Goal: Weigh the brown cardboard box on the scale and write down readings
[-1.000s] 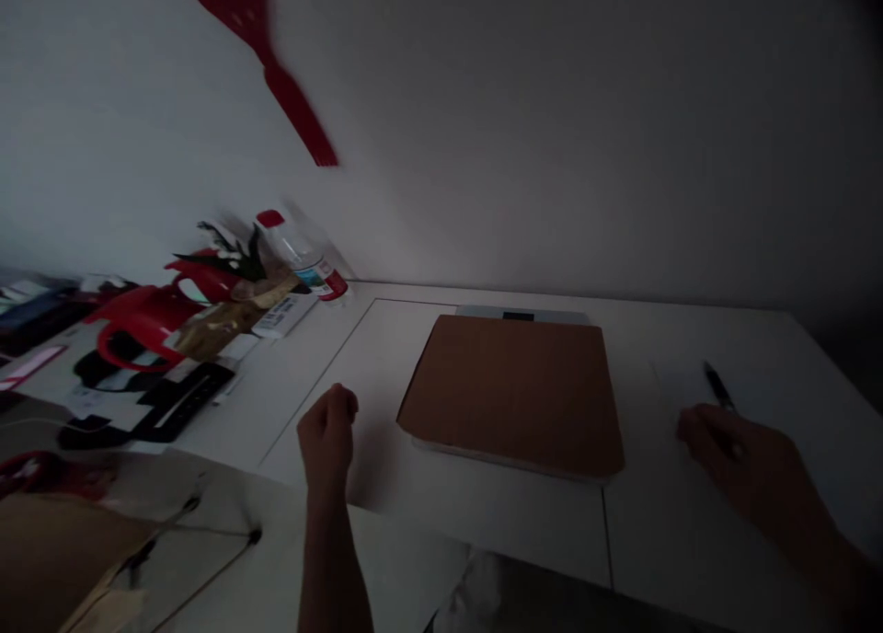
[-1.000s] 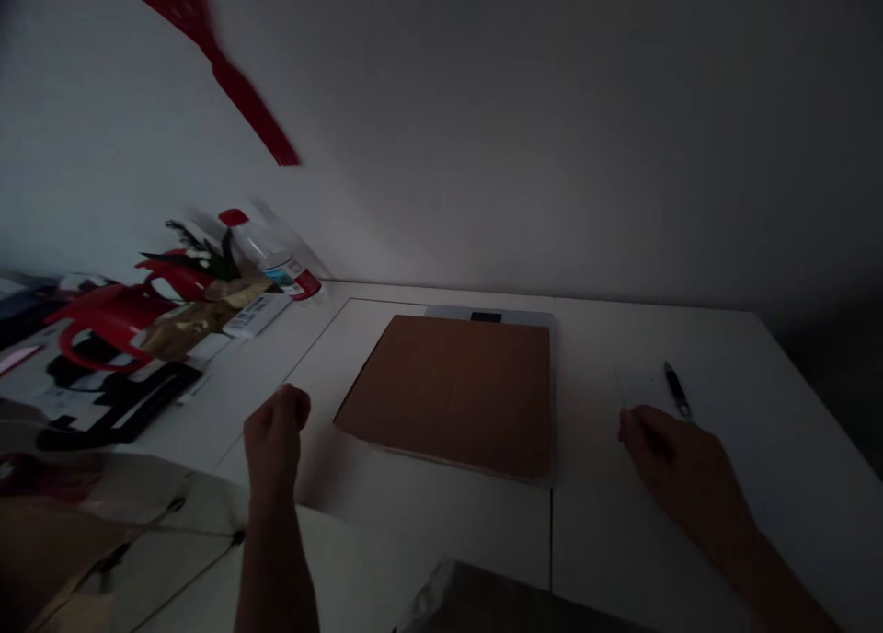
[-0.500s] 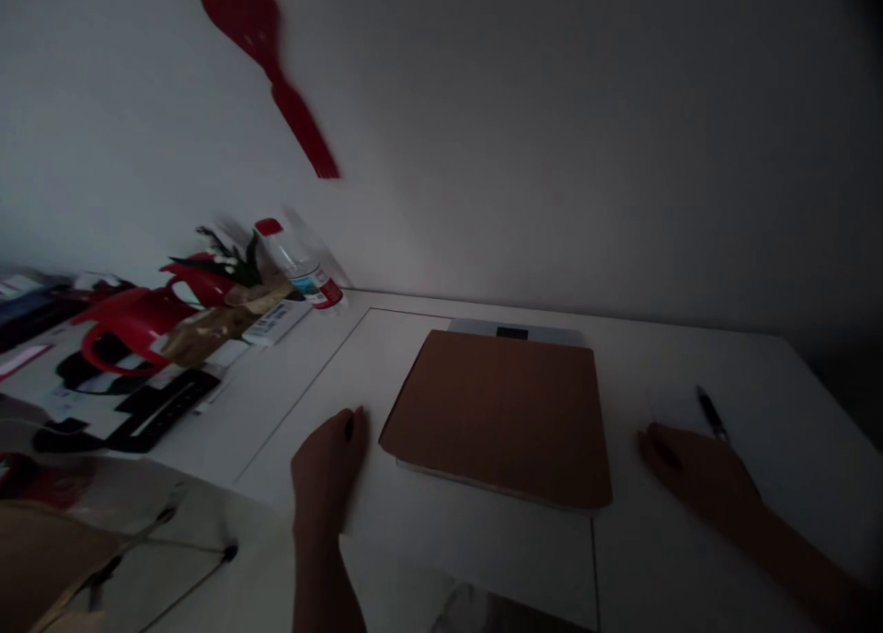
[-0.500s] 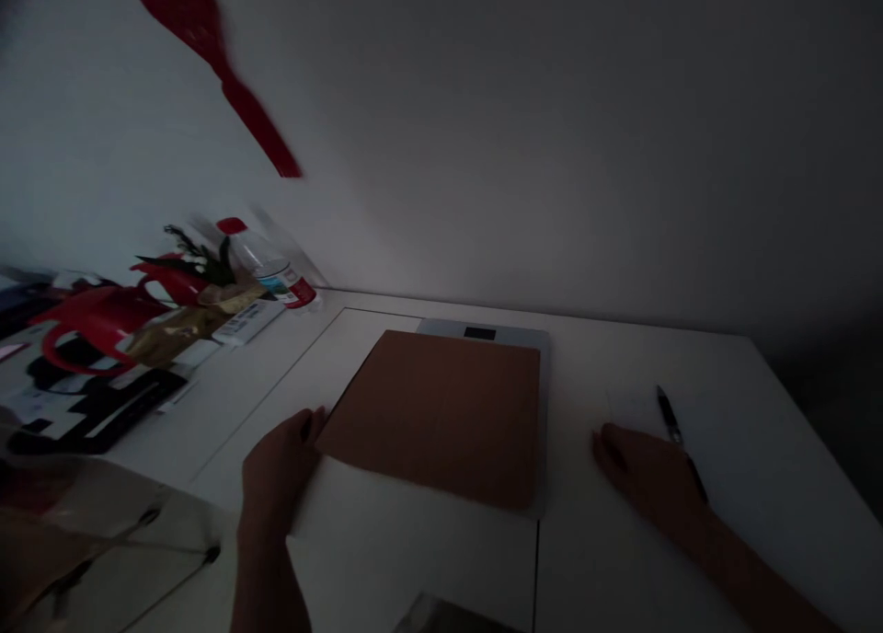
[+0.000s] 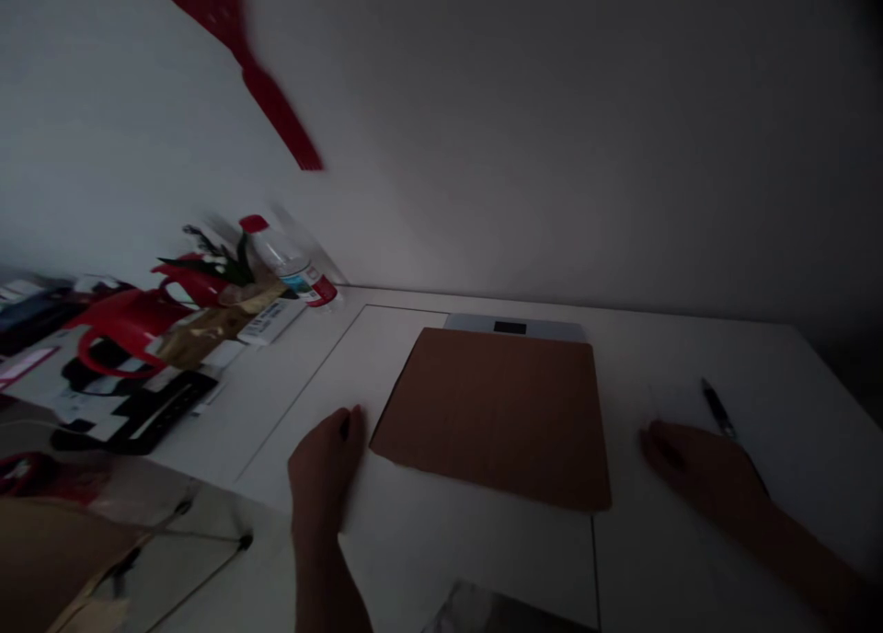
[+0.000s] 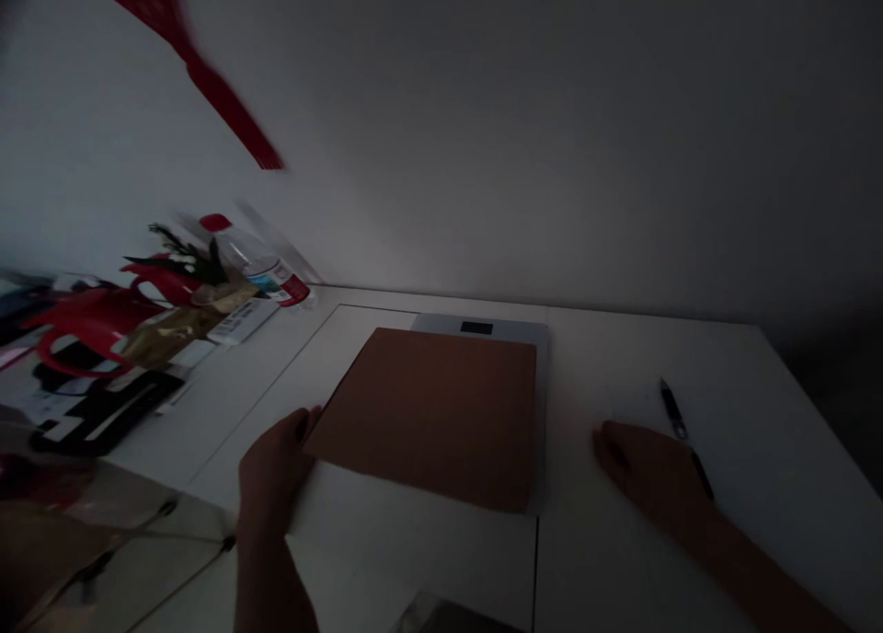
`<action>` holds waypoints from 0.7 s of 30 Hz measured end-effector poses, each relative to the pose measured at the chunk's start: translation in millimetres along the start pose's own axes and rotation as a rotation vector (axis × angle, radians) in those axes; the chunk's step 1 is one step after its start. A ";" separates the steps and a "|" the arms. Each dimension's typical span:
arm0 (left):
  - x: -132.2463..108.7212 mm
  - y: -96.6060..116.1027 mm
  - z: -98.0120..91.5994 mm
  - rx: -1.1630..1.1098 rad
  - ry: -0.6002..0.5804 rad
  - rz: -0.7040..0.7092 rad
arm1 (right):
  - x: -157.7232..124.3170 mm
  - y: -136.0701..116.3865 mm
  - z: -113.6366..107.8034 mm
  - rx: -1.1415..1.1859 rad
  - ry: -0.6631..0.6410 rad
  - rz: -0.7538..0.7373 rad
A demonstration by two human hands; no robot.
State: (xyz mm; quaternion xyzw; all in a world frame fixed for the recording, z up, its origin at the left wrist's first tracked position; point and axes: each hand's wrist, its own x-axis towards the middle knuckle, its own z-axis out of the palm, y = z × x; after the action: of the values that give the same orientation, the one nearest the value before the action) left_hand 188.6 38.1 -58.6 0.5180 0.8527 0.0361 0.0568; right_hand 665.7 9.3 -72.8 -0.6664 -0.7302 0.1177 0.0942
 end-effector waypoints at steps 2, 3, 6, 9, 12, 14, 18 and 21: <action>-0.5 -0.3 -0.2 0.001 0.001 0.003 | -0.2 -0.6 -0.3 -0.004 0.002 0.006; -0.6 -0.5 -0.3 0.001 -0.001 0.004 | -0.2 -0.8 -0.3 -0.007 0.003 0.009; -0.4 -0.9 -0.1 -0.002 -0.002 0.010 | 0.2 -0.6 -0.3 -0.005 0.010 0.006; -0.1 -0.9 0.4 -0.004 0.006 0.017 | 0.6 0.0 -0.3 0.006 0.024 -0.006; 0.0 -0.6 0.5 -0.006 0.007 0.017 | 0.8 0.1 -0.3 0.000 0.018 -0.018; -0.3 -0.5 0.0 -0.008 0.005 0.017 | 0.9 0.1 -0.1 -0.012 0.006 -0.014; -0.9 -0.1 -1.6 -0.010 0.001 0.017 | 0.2 1.2 1.4 -0.012 0.019 -0.024; -1.1 0.6 -2.3 -0.013 0.003 0.015 | -0.5 2.9 2.6 -0.002 0.035 -0.029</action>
State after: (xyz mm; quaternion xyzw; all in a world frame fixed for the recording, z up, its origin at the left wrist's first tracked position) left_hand 189.4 37.4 -56.2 0.5241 0.8486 0.0429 0.0588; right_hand 667.7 8.9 -76.1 -0.6577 -0.7383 0.1039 0.1080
